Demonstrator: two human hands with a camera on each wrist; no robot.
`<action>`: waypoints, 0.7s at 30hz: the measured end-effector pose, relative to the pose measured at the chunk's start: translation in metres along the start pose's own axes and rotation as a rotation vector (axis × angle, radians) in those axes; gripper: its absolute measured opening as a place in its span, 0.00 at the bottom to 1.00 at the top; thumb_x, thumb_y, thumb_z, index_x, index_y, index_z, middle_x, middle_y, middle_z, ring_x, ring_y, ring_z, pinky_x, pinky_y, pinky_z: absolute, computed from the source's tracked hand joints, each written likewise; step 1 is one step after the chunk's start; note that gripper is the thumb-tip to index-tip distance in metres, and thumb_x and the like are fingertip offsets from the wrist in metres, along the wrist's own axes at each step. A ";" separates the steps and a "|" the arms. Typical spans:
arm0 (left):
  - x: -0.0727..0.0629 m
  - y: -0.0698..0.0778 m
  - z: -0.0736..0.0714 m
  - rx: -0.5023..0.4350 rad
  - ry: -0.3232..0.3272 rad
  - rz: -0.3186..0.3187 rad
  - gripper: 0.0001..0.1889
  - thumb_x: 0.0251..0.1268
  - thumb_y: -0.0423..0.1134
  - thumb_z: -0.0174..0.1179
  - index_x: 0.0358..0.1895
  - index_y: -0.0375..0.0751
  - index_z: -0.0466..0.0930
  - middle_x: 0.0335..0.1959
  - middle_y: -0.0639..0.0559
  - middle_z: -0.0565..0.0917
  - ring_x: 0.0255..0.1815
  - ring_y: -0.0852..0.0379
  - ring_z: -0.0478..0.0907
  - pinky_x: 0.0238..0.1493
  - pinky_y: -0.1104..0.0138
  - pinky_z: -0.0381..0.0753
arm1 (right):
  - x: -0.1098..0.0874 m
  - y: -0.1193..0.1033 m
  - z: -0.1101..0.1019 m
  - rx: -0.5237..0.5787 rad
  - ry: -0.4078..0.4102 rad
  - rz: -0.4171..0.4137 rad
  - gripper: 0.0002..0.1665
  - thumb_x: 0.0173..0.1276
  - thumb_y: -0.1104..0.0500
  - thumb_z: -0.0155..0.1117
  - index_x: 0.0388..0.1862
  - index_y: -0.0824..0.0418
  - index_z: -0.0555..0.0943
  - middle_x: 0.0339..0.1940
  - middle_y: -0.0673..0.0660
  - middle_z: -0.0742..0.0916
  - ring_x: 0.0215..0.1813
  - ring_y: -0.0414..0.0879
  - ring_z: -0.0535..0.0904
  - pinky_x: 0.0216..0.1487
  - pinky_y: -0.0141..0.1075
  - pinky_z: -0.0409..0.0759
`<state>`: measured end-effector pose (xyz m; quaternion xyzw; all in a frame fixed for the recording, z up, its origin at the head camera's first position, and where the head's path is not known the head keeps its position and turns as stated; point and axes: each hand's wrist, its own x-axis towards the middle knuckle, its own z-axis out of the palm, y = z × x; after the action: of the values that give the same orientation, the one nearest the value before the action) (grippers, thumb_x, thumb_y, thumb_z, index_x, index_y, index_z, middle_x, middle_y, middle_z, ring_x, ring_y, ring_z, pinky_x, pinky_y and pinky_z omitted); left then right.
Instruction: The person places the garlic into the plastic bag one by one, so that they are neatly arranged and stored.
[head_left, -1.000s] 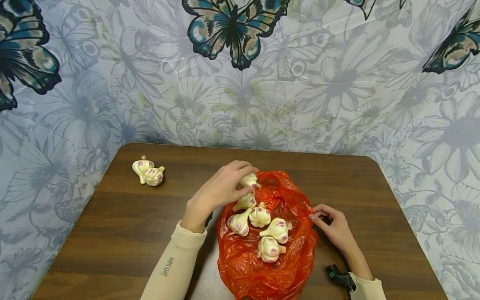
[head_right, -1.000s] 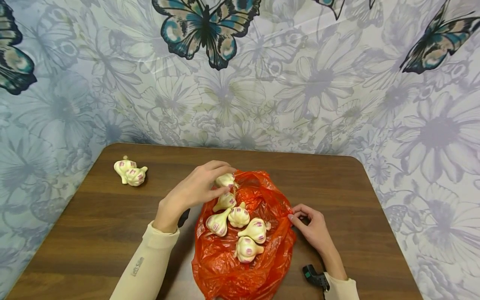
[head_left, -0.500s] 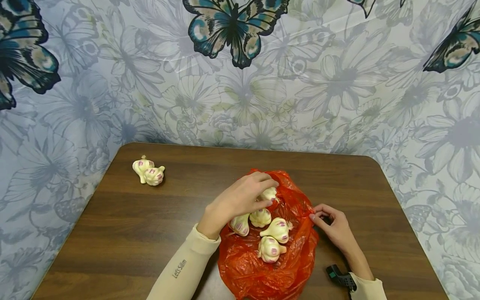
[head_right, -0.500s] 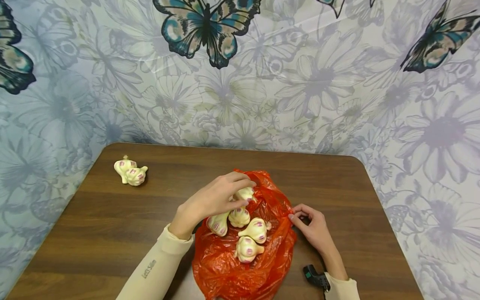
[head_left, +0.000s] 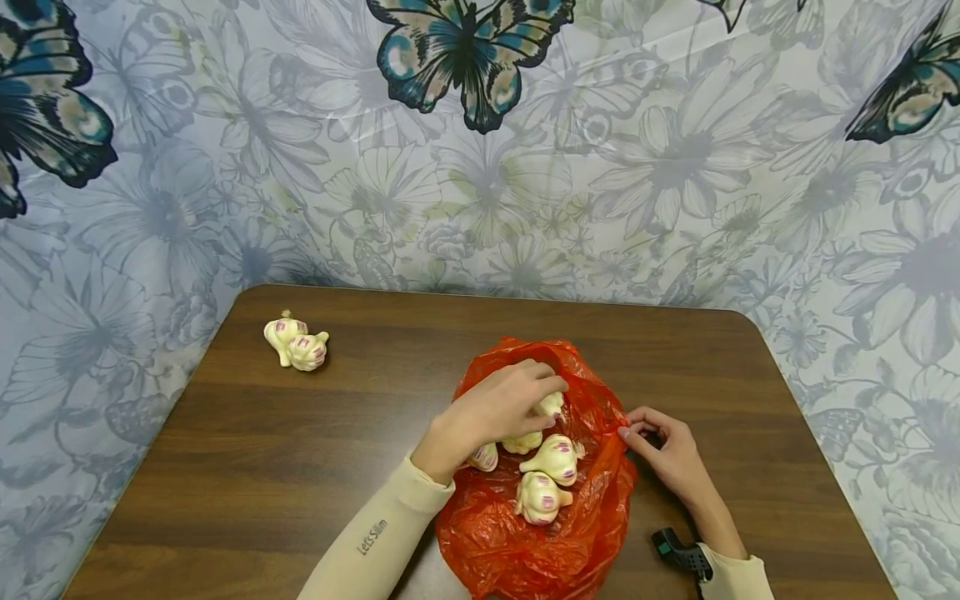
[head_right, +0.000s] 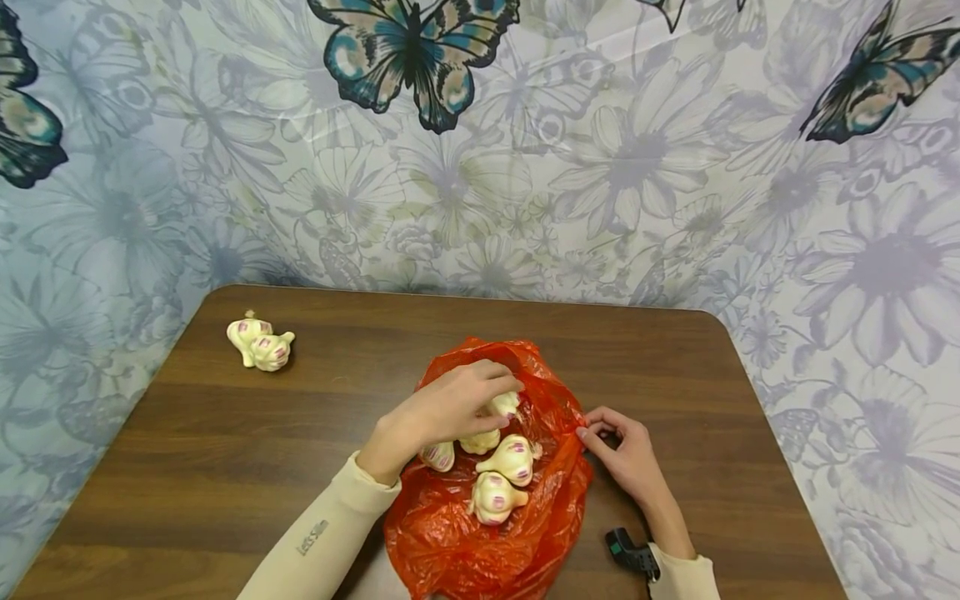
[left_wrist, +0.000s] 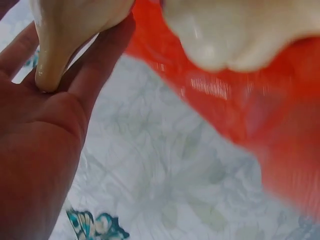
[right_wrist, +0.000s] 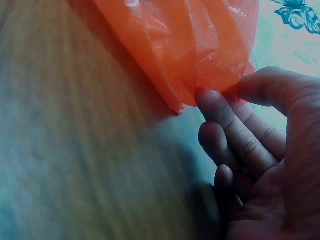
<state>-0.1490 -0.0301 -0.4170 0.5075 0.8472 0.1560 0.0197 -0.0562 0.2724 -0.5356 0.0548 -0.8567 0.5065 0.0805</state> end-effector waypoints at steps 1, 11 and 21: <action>0.001 0.002 0.002 0.009 -0.009 0.004 0.22 0.73 0.45 0.69 0.65 0.44 0.82 0.61 0.50 0.84 0.64 0.53 0.80 0.66 0.64 0.80 | 0.000 0.000 0.000 -0.001 0.001 0.001 0.03 0.74 0.65 0.68 0.43 0.58 0.86 0.31 0.50 0.89 0.35 0.41 0.81 0.43 0.29 0.74; 0.002 0.009 0.007 0.060 -0.046 -0.033 0.23 0.72 0.47 0.70 0.66 0.47 0.82 0.61 0.53 0.84 0.63 0.55 0.80 0.67 0.65 0.80 | -0.001 -0.001 -0.001 -0.005 0.004 0.003 0.03 0.74 0.65 0.69 0.42 0.58 0.86 0.30 0.50 0.89 0.35 0.41 0.82 0.44 0.28 0.75; -0.002 0.005 0.005 0.050 -0.046 -0.044 0.23 0.74 0.48 0.68 0.67 0.47 0.81 0.62 0.52 0.84 0.63 0.55 0.81 0.65 0.65 0.81 | -0.001 -0.001 -0.001 0.000 0.001 -0.006 0.03 0.74 0.65 0.69 0.42 0.59 0.86 0.30 0.50 0.89 0.35 0.40 0.82 0.44 0.28 0.75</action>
<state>-0.1426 -0.0285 -0.4202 0.4924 0.8611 0.1228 0.0299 -0.0546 0.2726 -0.5347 0.0571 -0.8565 0.5063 0.0824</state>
